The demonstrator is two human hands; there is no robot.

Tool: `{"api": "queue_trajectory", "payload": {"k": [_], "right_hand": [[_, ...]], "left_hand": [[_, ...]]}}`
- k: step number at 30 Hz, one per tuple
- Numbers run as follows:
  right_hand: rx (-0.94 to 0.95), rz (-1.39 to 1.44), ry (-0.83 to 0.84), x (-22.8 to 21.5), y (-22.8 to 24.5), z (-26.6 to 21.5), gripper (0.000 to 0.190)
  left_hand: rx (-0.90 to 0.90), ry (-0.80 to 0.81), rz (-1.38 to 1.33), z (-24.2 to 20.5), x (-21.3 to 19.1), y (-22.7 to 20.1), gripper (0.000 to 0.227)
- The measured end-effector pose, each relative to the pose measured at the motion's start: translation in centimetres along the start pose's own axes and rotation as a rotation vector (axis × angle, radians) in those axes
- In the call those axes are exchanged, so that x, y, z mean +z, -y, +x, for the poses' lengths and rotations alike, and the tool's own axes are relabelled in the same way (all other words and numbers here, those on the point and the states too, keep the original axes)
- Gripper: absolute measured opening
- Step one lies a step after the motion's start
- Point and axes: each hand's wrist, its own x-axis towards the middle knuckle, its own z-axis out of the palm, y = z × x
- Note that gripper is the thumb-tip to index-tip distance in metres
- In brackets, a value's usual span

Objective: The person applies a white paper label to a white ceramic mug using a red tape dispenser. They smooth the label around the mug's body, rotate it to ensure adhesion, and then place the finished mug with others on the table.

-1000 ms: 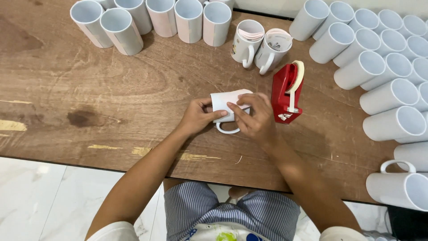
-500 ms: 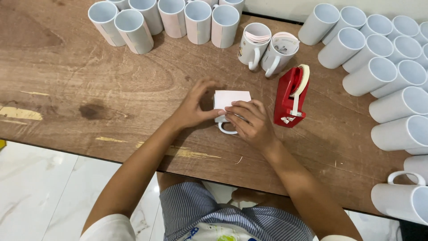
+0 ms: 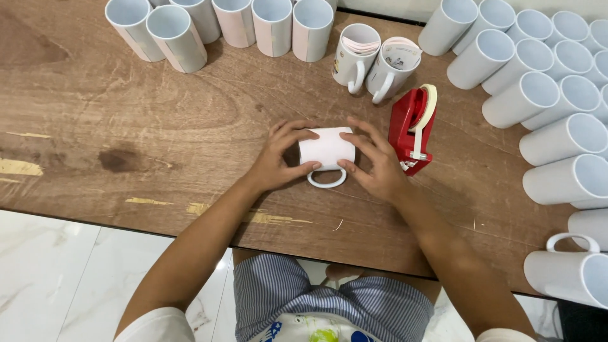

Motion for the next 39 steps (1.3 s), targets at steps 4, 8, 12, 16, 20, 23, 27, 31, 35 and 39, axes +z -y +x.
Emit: {"api": "queue_trajectory", "payload": {"k": [4, 8, 12, 16, 20, 23, 27, 31, 35, 39], "right_hand": [[0.015, 0.074, -0.005, 0.4, -1.1, -0.9, 0.041], [0.012, 0.113, -0.029, 0.8, -1.5, -1.0, 0.042], [0.008, 0.151, -0.043, 0.7, -1.9, -1.0, 0.044], [0.004, 0.200, -0.039, 0.9, -2.1, -1.0, 0.044], [0.018, 0.218, -0.026, 1.1, -2.1, -0.8, 0.043], [0.052, 0.200, -0.008, 1.0, -2.4, -1.1, 0.046], [0.075, 0.230, 0.004, 1.0, -2.8, -1.3, 0.047], [0.085, 0.247, -0.001, 1.1, -2.7, -1.3, 0.048], [0.085, 0.245, 0.000, 1.1, -2.8, -1.3, 0.047], [0.088, 0.259, 0.003, 1.1, -2.8, -1.3, 0.047]], "left_hand": [[0.006, 0.022, -0.005, 0.1, -0.1, -0.2, 0.046], [-0.010, 0.024, -0.020, -0.1, -0.3, 0.0, 0.048], [-0.016, 0.033, -0.029, 0.0, -0.1, 0.4, 0.052], [-0.022, 0.035, -0.044, 0.1, -0.2, 0.0, 0.054], [-0.009, 0.034, -0.029, 0.2, -0.2, 0.2, 0.055], [-0.002, 0.036, -0.024, 0.2, -0.2, 0.2, 0.055], [0.010, 0.023, -0.038, 0.2, -0.1, 0.2, 0.057], [0.013, 0.021, -0.038, 0.3, -0.2, 0.0, 0.058], [0.022, 0.018, -0.042, 0.3, -0.2, 0.1, 0.059], [0.018, 0.019, -0.068, 0.4, -0.3, -0.2, 0.059]]}}
